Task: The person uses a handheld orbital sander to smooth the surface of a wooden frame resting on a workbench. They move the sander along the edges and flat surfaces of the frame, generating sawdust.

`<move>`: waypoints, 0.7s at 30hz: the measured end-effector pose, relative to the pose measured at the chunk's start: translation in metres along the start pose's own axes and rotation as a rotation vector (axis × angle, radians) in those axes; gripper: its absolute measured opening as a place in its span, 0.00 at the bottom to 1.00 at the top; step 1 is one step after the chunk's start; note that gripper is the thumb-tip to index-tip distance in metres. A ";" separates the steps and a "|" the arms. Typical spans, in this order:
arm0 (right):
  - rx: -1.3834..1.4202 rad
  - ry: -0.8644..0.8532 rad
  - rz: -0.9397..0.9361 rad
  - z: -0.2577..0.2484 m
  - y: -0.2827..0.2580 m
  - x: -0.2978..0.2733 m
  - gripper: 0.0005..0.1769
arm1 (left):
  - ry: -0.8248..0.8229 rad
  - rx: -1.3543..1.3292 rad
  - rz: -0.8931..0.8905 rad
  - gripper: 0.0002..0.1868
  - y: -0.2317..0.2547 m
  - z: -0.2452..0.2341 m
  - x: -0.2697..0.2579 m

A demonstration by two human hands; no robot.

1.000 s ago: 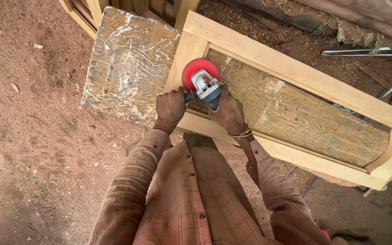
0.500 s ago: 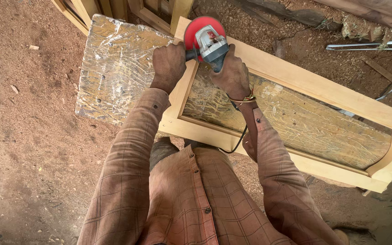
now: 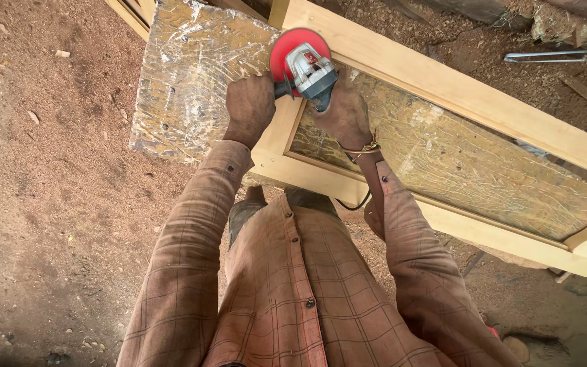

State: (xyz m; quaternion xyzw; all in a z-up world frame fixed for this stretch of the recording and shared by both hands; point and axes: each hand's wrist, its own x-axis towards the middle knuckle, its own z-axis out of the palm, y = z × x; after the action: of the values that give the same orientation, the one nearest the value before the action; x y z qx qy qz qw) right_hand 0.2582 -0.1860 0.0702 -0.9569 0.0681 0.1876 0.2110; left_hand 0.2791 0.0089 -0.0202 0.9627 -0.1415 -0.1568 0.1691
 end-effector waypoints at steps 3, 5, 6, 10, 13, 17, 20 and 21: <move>0.014 -0.002 -0.011 0.003 0.004 -0.002 0.40 | 0.025 0.032 0.017 0.07 0.001 0.004 -0.001; 0.022 0.001 -0.011 0.004 0.009 -0.004 0.43 | 0.023 0.032 0.028 0.08 0.004 0.007 -0.002; 0.012 0.009 -0.014 0.005 0.011 -0.005 0.46 | 0.021 0.035 0.033 0.08 0.004 0.007 -0.003; 0.001 -0.046 0.048 0.010 0.011 -0.009 0.43 | 0.009 0.040 0.037 0.07 0.002 0.005 -0.005; -0.027 -0.003 0.017 0.016 0.010 -0.023 0.50 | -0.056 0.025 0.028 0.09 0.002 0.007 -0.019; -0.045 -0.155 0.178 0.024 0.007 -0.047 0.48 | -0.115 0.034 0.016 0.10 0.005 0.011 -0.050; -0.043 -0.184 0.164 0.040 -0.002 -0.079 0.39 | -0.176 -0.015 -0.032 0.07 0.001 0.010 -0.093; -0.044 -0.175 0.144 0.046 -0.005 -0.091 0.39 | -0.167 -0.032 -0.039 0.08 -0.002 0.009 -0.108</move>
State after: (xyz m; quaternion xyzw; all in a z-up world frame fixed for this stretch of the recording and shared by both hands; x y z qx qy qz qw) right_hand 0.1607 -0.1568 0.0691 -0.9339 0.1140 0.2866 0.1809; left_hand 0.1778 0.0429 -0.0016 0.9460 -0.1337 -0.2420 0.1692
